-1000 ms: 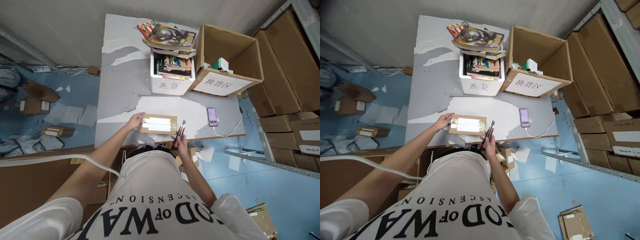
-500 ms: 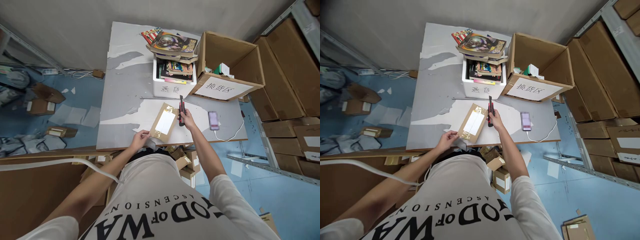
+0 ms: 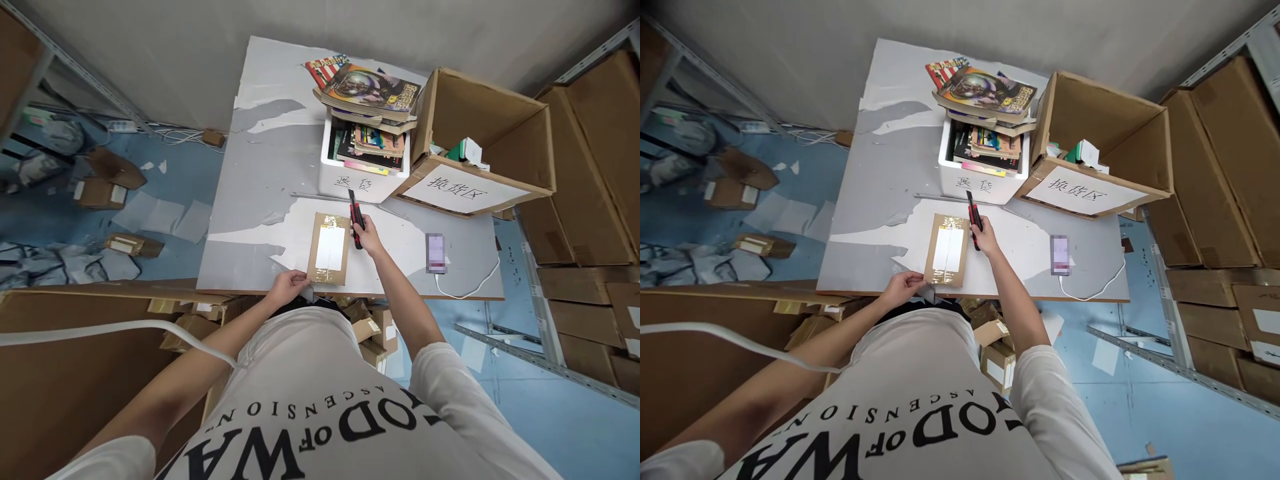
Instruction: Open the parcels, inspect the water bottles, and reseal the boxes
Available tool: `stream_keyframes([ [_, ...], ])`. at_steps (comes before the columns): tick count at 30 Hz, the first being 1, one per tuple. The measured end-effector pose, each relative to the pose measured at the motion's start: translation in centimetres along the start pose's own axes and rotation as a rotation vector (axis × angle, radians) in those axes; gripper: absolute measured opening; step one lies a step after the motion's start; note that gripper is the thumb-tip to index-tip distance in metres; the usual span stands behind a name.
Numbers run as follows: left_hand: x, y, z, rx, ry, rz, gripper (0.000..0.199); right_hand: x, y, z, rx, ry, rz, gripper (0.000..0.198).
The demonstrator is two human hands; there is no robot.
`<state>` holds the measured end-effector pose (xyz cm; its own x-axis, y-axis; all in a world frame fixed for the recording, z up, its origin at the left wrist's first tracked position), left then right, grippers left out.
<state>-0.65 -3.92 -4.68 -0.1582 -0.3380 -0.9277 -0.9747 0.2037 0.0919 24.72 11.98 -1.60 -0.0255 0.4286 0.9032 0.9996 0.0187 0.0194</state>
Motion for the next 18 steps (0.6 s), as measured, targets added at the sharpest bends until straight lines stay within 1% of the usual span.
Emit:
stream_keyframes([
  [2,-0.9,0.8,1.2,0.039,-0.019,0.095,0.060,-0.4,1.3,-2.3,-0.109,0.034,0.059,0.035],
  [3,-1.5,1.4,2.2,0.036,-0.033,0.159,0.063,-1.0,1.9,-3.9,-0.162,0.036,0.104,0.035],
  [5,-3.1,2.8,5.1,-0.009,-0.059,0.294,0.066,-2.9,2.7,-7.8,-0.248,-0.028,0.213,0.034],
  [7,-5.0,3.9,8.8,-0.067,-0.121,0.345,0.065,-5.5,2.3,-11.8,-0.232,-0.166,0.331,0.034],
  [9,-6.8,4.1,12.5,-0.059,-0.211,0.333,0.064,-7.8,1.1,-15.3,-0.205,-0.295,0.459,0.035],
  [11,-7.7,3.6,15.7,-0.002,-0.260,0.302,0.061,-9.4,-0.4,-17.8,-0.184,-0.358,0.585,0.037],
  [14,-7.7,2.4,18.3,0.088,-0.256,0.253,0.051,-10.4,-2.6,-19.0,-0.138,-0.369,0.720,0.042],
  [16,-7.2,1.9,18.8,0.099,-0.222,0.196,0.047,-10.8,-3.6,-18.8,-0.133,-0.364,0.762,0.044],
  [18,-6.7,1.7,18.7,0.079,-0.191,0.127,0.045,-11.1,-4.1,-18.4,-0.146,-0.360,0.777,0.047],
])
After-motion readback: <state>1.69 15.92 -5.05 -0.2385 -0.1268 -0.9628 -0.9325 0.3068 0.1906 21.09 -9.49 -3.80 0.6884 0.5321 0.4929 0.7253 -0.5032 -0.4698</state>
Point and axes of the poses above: each hand's wrist, its own z-axis towards the middle knuckle, its own y-axis out of the back of the hand, x = y × z, the point moved 5 cm from there along z, towards the middle knuckle, and after that the axes turned 9 degrees about -y, right-handed, at the moved point
